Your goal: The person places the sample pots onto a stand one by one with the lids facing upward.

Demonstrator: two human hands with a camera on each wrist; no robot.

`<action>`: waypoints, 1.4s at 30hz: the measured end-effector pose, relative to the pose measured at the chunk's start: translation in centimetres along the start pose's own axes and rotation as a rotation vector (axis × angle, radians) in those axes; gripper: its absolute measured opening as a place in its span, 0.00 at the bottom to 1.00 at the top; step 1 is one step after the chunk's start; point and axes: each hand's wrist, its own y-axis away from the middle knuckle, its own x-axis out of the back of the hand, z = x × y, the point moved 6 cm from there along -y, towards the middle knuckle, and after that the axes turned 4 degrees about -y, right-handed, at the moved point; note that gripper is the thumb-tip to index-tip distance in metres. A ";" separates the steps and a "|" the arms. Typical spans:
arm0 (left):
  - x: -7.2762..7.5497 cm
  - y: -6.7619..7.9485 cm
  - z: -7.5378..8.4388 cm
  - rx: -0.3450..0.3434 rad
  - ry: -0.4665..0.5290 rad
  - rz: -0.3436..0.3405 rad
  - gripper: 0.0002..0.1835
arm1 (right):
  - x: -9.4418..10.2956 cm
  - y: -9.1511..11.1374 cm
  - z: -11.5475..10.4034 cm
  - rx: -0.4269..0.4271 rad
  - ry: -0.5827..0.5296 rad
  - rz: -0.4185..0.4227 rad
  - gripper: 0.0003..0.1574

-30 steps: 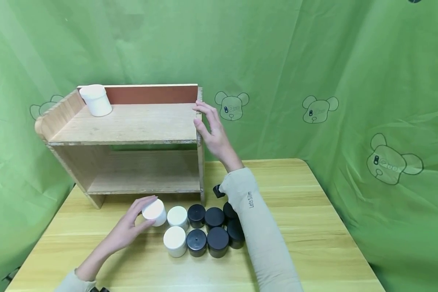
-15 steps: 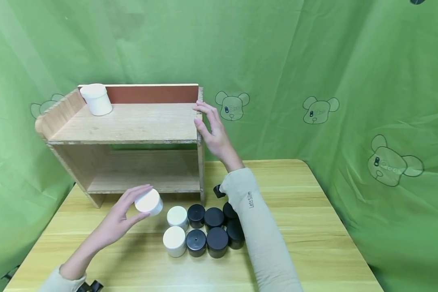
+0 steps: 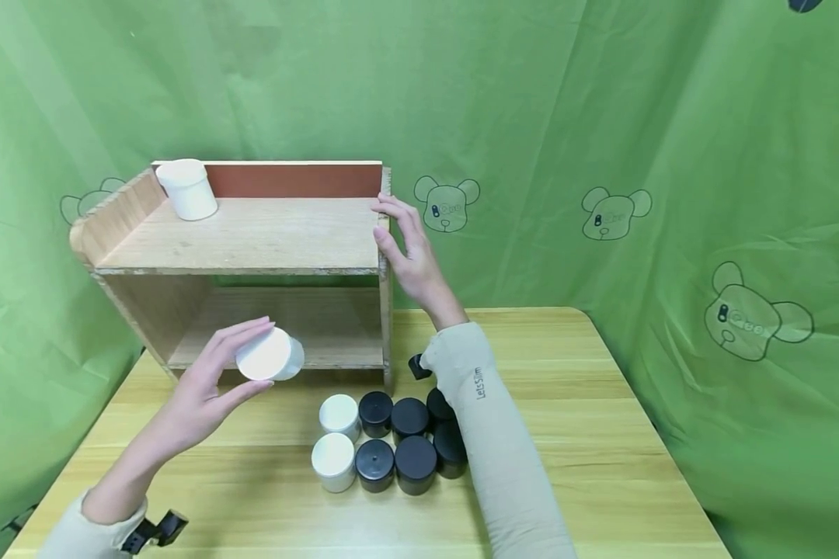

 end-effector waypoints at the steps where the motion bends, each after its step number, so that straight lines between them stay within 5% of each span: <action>1: 0.3 -0.3 0.4 -0.013 -0.002 0.006 0.41 | 0.0 0.0 0.0 -0.007 0.005 -0.001 0.27; 20: 6.5 -4.6 3.8 -0.185 0.005 0.221 0.40 | 0.2 0.1 0.1 0.005 0.009 -0.002 0.30; 33: 9.8 -8.0 2.1 -0.051 -0.049 0.310 0.40 | 0.2 0.2 0.0 0.015 -0.001 0.004 0.31; 42: 12.0 -10.8 -1.2 0.082 -0.010 0.369 0.39 | 0.0 0.0 -0.1 0.012 -0.004 0.006 0.29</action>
